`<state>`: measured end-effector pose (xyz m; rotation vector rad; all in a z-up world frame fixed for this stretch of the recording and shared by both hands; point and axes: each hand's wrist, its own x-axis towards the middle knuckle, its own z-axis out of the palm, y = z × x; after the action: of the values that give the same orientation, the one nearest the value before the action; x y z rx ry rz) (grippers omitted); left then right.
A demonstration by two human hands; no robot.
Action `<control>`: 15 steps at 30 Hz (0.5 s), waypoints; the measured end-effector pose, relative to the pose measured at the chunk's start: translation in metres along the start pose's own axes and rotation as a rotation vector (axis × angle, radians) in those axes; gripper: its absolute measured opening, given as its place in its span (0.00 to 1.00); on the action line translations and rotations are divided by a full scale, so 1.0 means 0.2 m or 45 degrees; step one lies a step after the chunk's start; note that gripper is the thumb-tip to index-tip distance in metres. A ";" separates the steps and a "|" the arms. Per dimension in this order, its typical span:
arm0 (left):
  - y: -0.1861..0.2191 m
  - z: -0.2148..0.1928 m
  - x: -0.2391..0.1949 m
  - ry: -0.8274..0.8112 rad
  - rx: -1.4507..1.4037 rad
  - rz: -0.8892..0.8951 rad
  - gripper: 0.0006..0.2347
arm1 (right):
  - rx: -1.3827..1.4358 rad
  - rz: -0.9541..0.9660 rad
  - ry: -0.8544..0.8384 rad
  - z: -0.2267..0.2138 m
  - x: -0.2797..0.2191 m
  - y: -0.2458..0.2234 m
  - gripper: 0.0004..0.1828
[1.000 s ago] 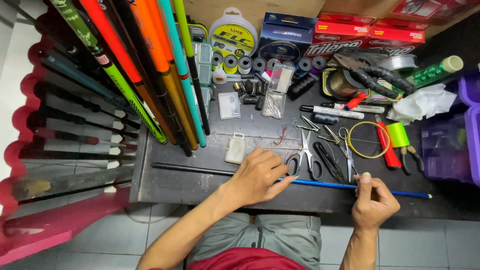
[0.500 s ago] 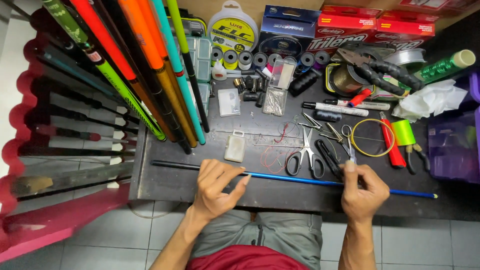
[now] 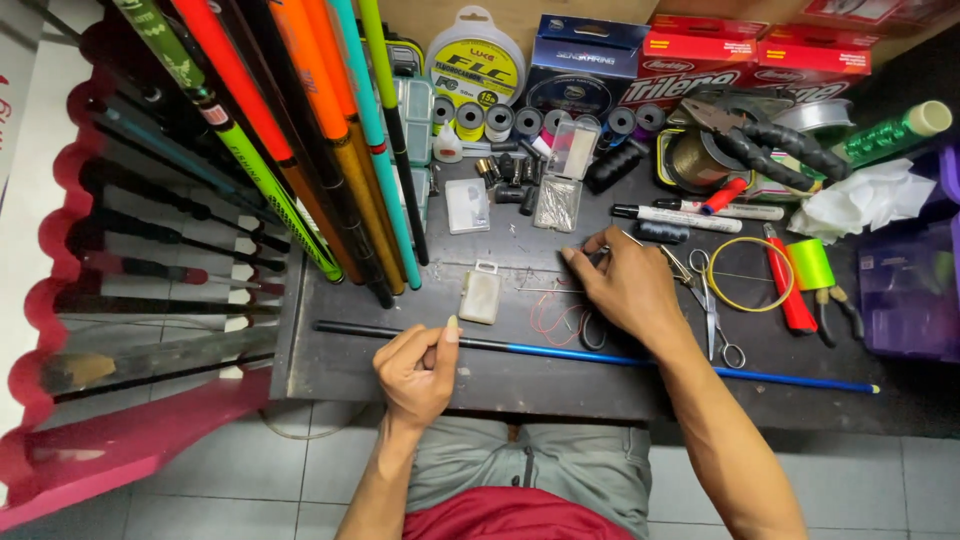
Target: The person uses pliers to cut and manipulate a thin wire or fishing line, attaching small components to it. They repeatedly pick up and place down tools and small parts on a cluttered workbench. Finally, they pick up a blue fishing rod and inspect it.
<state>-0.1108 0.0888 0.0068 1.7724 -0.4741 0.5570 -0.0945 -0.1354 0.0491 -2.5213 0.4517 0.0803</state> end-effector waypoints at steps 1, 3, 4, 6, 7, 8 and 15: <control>0.00 0.00 0.00 -0.009 -0.013 0.011 0.07 | -0.036 0.007 0.006 0.00 0.01 -0.01 0.16; 0.00 0.00 0.00 -0.018 -0.025 0.003 0.07 | -0.048 -0.003 0.025 0.03 0.02 0.03 0.13; -0.01 0.00 0.00 -0.023 -0.032 -0.001 0.07 | -0.057 -0.020 0.043 0.05 0.03 0.05 0.10; 0.00 0.00 0.00 -0.025 -0.043 -0.007 0.08 | 0.008 -0.033 0.059 0.04 0.03 0.08 0.10; 0.00 0.00 0.00 -0.025 -0.052 -0.014 0.08 | 0.072 -0.047 0.073 0.03 0.03 0.09 0.11; 0.00 0.00 0.01 -0.024 -0.052 -0.015 0.08 | 0.071 -0.048 0.072 0.01 0.02 0.10 0.11; 0.00 0.00 0.01 -0.030 -0.087 -0.040 0.07 | 0.490 0.083 0.203 -0.10 -0.03 0.30 0.07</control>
<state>-0.1098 0.0890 0.0071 1.7195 -0.4751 0.4930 -0.1207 -0.1917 0.0354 -2.1426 0.5551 -0.1688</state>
